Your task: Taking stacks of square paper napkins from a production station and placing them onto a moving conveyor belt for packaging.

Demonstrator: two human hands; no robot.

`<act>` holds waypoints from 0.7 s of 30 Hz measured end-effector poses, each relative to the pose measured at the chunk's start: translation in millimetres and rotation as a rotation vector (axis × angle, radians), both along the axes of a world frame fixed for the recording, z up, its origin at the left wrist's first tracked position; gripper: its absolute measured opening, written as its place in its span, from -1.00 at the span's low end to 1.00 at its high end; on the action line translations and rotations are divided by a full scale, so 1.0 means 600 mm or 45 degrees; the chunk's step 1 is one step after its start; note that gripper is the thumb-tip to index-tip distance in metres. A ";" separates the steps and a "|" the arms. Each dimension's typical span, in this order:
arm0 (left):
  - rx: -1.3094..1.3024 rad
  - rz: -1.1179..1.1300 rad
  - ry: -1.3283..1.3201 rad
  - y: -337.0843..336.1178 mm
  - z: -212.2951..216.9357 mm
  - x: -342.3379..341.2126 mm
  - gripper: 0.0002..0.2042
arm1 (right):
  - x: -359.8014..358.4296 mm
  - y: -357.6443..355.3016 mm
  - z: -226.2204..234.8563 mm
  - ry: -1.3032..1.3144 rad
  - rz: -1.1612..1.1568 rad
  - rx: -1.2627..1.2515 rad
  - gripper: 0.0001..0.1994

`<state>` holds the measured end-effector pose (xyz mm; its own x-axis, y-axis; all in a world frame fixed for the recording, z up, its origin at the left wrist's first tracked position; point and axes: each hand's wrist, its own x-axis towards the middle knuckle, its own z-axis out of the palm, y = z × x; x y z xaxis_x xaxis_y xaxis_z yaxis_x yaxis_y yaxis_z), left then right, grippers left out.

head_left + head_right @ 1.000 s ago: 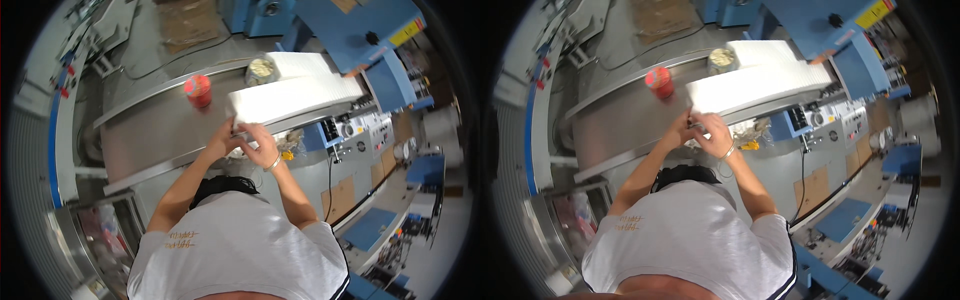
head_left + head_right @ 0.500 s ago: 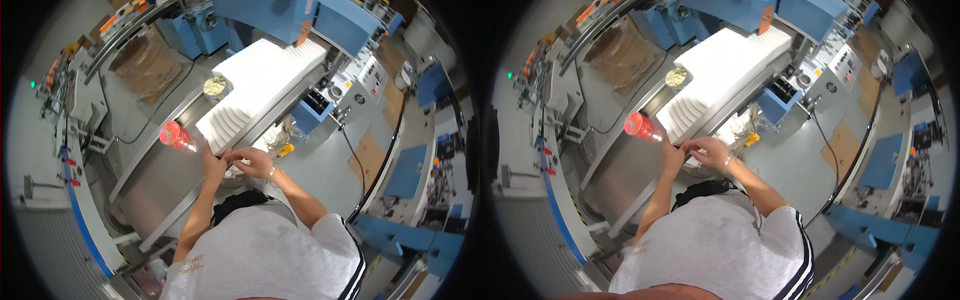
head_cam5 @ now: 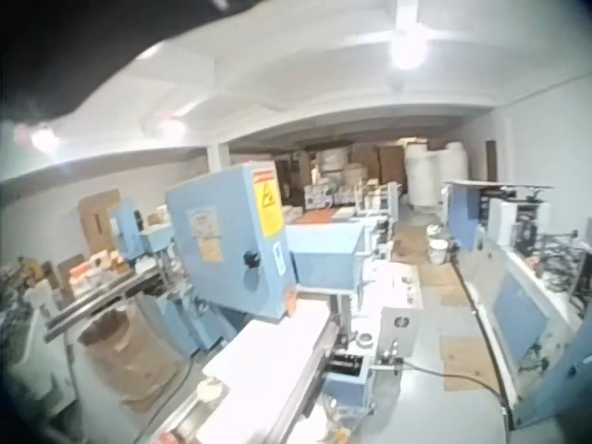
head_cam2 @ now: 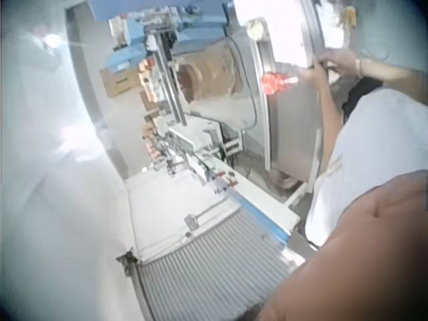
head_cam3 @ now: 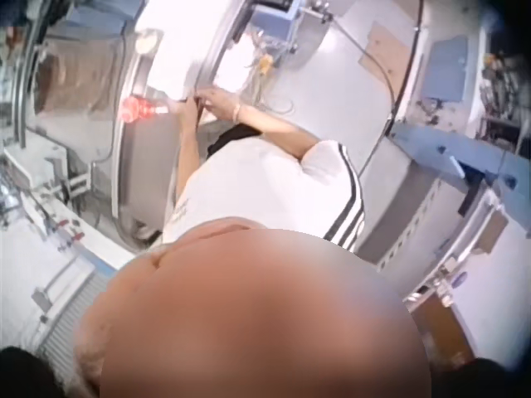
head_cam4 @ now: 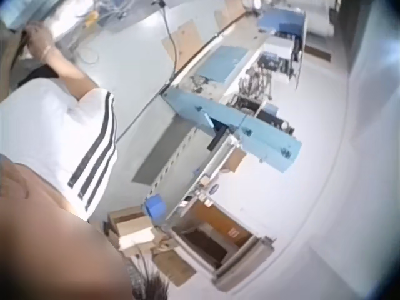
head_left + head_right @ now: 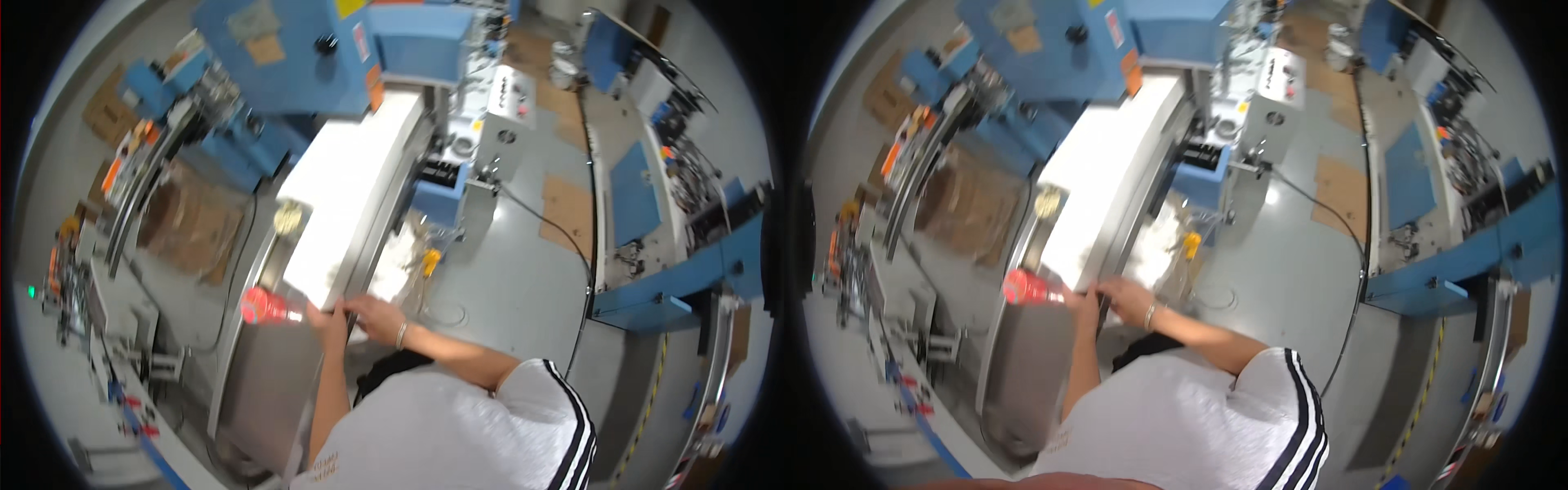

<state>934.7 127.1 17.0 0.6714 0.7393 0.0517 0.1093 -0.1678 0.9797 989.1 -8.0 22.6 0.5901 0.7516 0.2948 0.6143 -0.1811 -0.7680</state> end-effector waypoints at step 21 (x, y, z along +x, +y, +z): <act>0.201 0.059 -0.036 0.001 -0.015 0.018 -0.18 | 0.001 0.005 -0.017 -0.217 -0.123 0.147 -0.70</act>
